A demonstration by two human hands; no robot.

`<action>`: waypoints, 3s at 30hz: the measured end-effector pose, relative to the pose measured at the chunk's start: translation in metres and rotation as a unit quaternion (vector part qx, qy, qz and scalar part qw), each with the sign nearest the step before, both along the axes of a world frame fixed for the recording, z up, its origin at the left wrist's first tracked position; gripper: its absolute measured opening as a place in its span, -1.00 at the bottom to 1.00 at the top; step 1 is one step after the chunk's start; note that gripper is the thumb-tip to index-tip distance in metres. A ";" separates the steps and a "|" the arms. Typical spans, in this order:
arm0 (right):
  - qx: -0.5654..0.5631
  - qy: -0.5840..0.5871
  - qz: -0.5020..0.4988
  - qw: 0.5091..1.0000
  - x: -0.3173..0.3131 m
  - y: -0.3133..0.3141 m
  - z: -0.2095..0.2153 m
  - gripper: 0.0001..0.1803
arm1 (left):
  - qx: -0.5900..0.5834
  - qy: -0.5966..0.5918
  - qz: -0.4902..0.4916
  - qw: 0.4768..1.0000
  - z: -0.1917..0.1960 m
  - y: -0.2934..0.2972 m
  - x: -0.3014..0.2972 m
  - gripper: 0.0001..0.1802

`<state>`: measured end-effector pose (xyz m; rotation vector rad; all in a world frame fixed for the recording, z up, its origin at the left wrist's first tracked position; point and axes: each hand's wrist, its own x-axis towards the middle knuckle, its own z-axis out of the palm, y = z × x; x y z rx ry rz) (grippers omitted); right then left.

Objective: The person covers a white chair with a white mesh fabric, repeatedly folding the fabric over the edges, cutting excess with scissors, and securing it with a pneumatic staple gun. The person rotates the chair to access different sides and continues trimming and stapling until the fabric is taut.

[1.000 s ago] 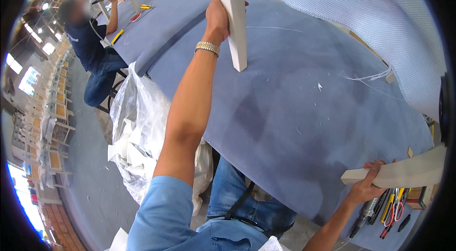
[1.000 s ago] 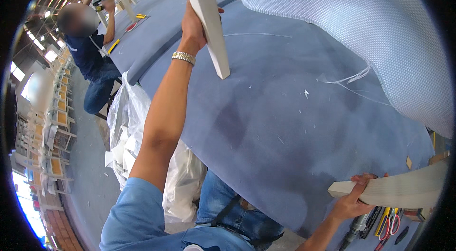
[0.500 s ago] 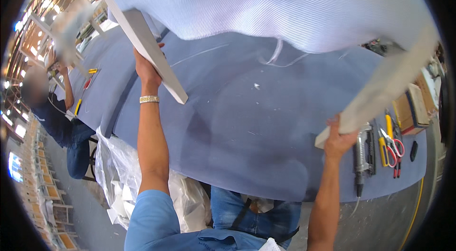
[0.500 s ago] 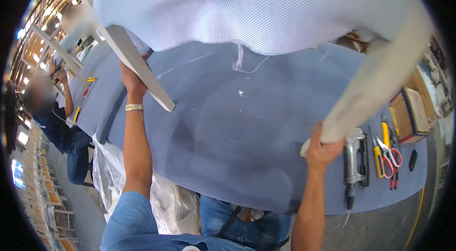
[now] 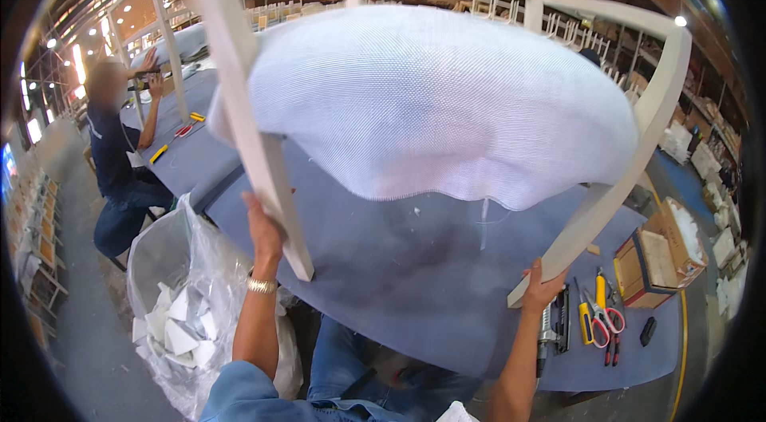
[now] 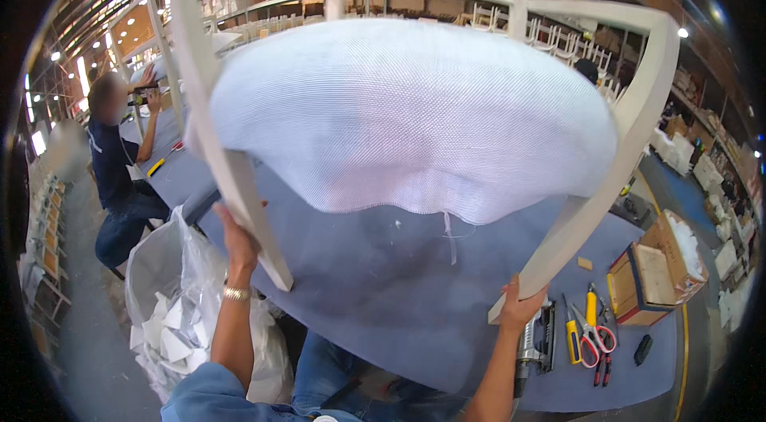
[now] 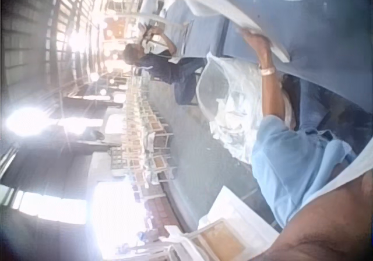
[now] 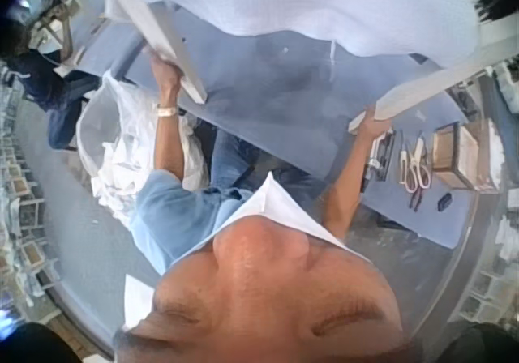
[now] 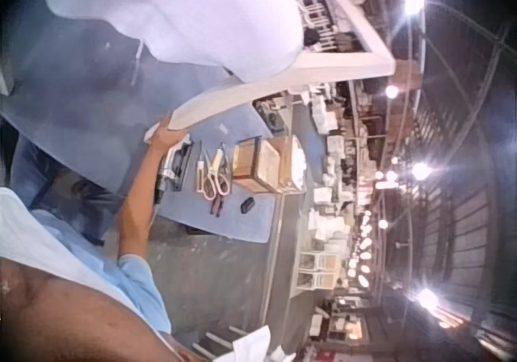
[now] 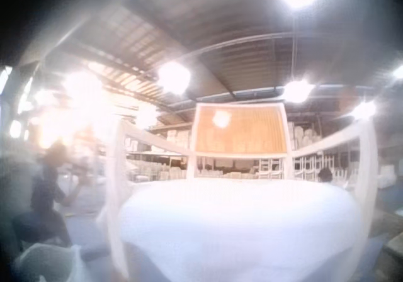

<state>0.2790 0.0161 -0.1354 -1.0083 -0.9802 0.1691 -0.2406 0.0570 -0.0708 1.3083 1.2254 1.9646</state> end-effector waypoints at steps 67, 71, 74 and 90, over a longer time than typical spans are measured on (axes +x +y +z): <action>-0.077 -0.045 -0.051 0.995 -0.050 -0.043 0.025 -0.41 | 0.032 0.196 0.200 0.959 0.091 0.030 0.020 -0.27; -0.087 -0.026 -0.066 0.994 -0.069 -0.049 0.032 -0.45 | 0.046 0.109 0.145 0.982 0.093 0.034 0.016 -0.29; -0.112 -0.014 -0.051 0.992 -0.096 -0.046 0.041 -0.48 | 0.127 0.317 0.305 0.889 0.081 0.085 -0.056 -0.35; -0.098 -0.019 0.000 0.995 -0.089 -0.053 0.022 -0.38 | -0.016 -0.373 -0.648 0.664 0.136 -0.088 0.296 -0.50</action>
